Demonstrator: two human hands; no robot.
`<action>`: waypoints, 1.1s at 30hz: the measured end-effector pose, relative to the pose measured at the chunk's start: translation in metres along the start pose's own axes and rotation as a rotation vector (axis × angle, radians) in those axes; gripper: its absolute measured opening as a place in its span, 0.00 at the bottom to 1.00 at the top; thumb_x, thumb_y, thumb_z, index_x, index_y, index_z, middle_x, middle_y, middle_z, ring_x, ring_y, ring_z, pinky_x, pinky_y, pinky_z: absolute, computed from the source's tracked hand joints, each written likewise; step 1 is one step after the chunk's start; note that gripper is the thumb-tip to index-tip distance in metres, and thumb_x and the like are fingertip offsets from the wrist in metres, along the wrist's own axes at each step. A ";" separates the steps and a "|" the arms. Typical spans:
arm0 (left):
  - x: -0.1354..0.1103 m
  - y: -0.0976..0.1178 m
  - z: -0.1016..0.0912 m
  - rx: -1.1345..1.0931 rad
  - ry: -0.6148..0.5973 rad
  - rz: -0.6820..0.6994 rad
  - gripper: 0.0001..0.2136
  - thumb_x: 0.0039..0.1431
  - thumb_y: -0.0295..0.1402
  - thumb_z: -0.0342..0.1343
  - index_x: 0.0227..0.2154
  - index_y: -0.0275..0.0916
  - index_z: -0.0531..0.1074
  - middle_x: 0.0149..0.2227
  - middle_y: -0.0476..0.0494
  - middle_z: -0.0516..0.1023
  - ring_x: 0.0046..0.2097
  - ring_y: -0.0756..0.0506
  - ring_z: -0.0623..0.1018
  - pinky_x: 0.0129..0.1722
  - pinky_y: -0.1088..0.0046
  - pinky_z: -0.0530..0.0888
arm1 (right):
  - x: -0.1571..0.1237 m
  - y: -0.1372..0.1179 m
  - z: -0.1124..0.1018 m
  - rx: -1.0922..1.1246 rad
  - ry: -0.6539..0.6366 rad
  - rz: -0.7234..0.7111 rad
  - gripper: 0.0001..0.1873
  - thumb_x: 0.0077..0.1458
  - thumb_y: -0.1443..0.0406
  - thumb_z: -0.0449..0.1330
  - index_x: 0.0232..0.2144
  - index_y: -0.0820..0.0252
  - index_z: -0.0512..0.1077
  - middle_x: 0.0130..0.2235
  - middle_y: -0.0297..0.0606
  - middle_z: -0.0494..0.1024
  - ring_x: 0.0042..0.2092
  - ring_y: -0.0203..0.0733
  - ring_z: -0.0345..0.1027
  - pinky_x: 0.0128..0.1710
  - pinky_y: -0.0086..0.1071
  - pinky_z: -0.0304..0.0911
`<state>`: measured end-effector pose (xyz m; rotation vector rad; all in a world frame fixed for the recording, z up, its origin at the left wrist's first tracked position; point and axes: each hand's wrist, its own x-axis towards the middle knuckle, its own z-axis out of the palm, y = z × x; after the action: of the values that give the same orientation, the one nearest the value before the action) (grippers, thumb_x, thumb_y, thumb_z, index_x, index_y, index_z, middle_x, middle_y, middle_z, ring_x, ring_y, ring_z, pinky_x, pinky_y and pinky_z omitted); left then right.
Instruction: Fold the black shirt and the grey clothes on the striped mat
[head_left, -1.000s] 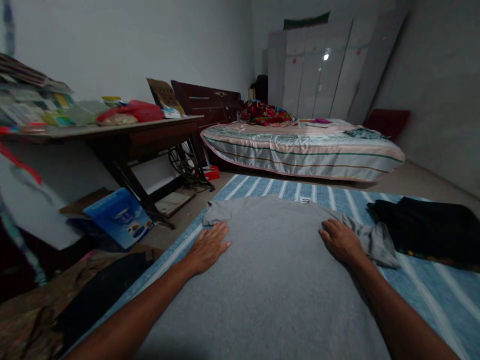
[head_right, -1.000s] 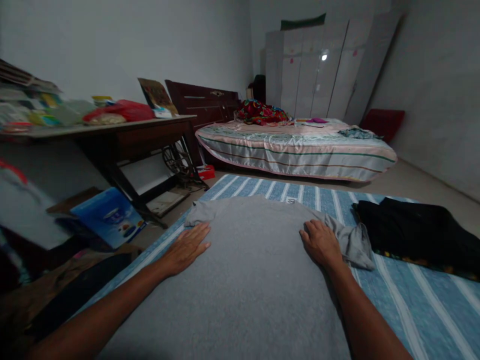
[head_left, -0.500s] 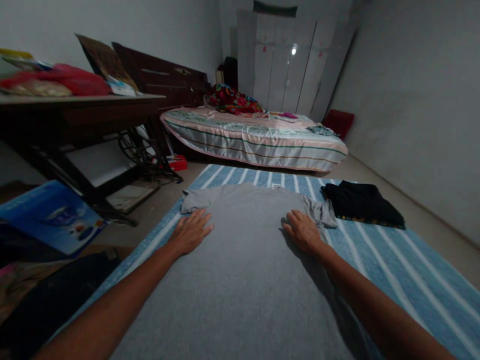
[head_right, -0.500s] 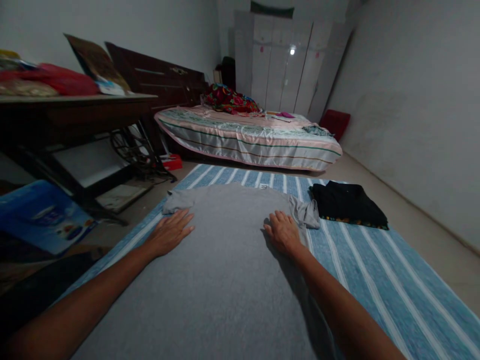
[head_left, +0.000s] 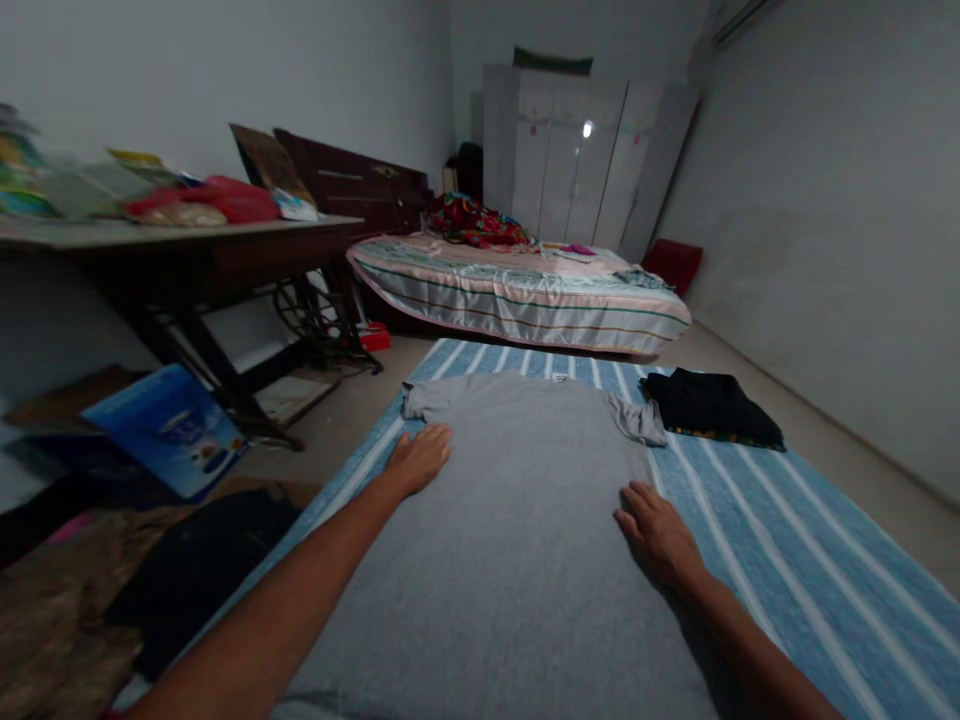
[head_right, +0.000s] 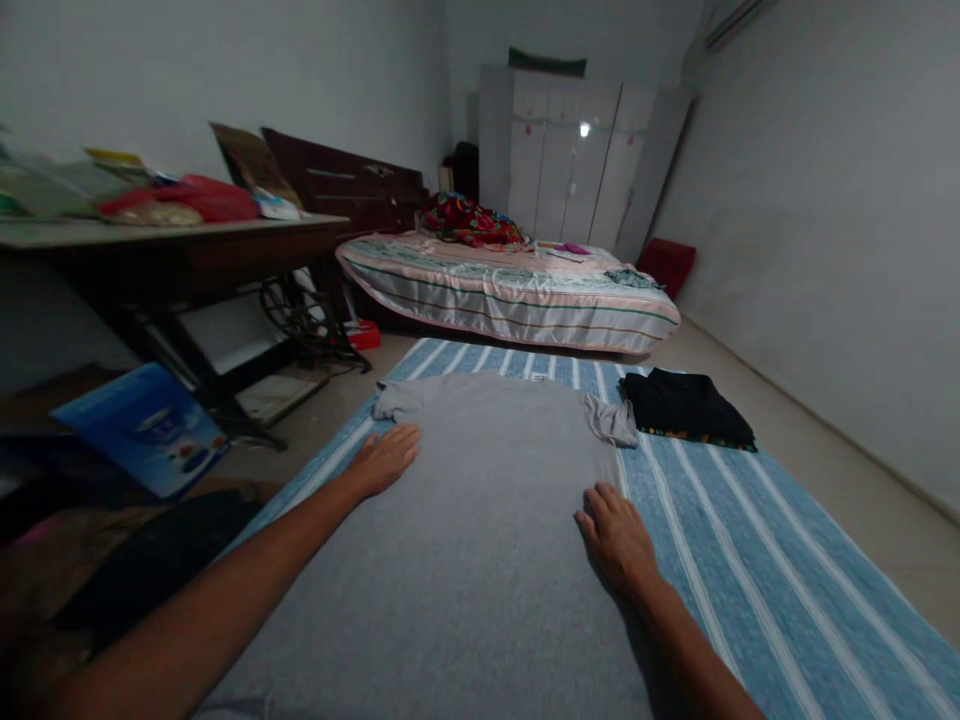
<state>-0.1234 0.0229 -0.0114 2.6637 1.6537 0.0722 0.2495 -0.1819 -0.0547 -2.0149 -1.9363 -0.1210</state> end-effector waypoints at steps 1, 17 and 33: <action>-0.001 0.001 0.000 -0.002 -0.007 -0.012 0.21 0.63 0.35 0.40 0.58 0.40 0.62 0.63 0.40 0.60 0.63 0.40 0.59 0.60 0.50 0.55 | -0.010 -0.001 0.000 -0.002 0.010 0.025 0.24 0.61 0.54 0.45 0.49 0.61 0.70 0.54 0.52 0.69 0.56 0.55 0.62 0.55 0.46 0.59; -0.023 0.013 0.006 -0.124 0.136 -0.044 0.19 0.63 0.32 0.41 0.54 0.43 0.65 0.61 0.42 0.64 0.63 0.40 0.59 0.60 0.48 0.54 | -0.002 -0.175 -0.031 0.239 -0.169 -0.304 0.19 0.56 0.66 0.52 0.50 0.60 0.71 0.55 0.45 0.70 0.54 0.47 0.65 0.55 0.37 0.61; -0.020 -0.015 0.001 -0.682 0.229 -0.315 0.17 0.51 0.21 0.50 0.43 0.39 0.74 0.51 0.43 0.75 0.55 0.46 0.70 0.57 0.68 0.63 | 0.149 -0.264 0.063 0.194 -0.154 -0.282 0.21 0.62 0.63 0.46 0.54 0.62 0.64 0.59 0.49 0.63 0.61 0.51 0.51 0.58 0.46 0.47</action>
<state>-0.1454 0.0113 -0.0131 1.9263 1.6793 0.8004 -0.0110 -0.0178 -0.0207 -1.6639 -2.2254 0.1534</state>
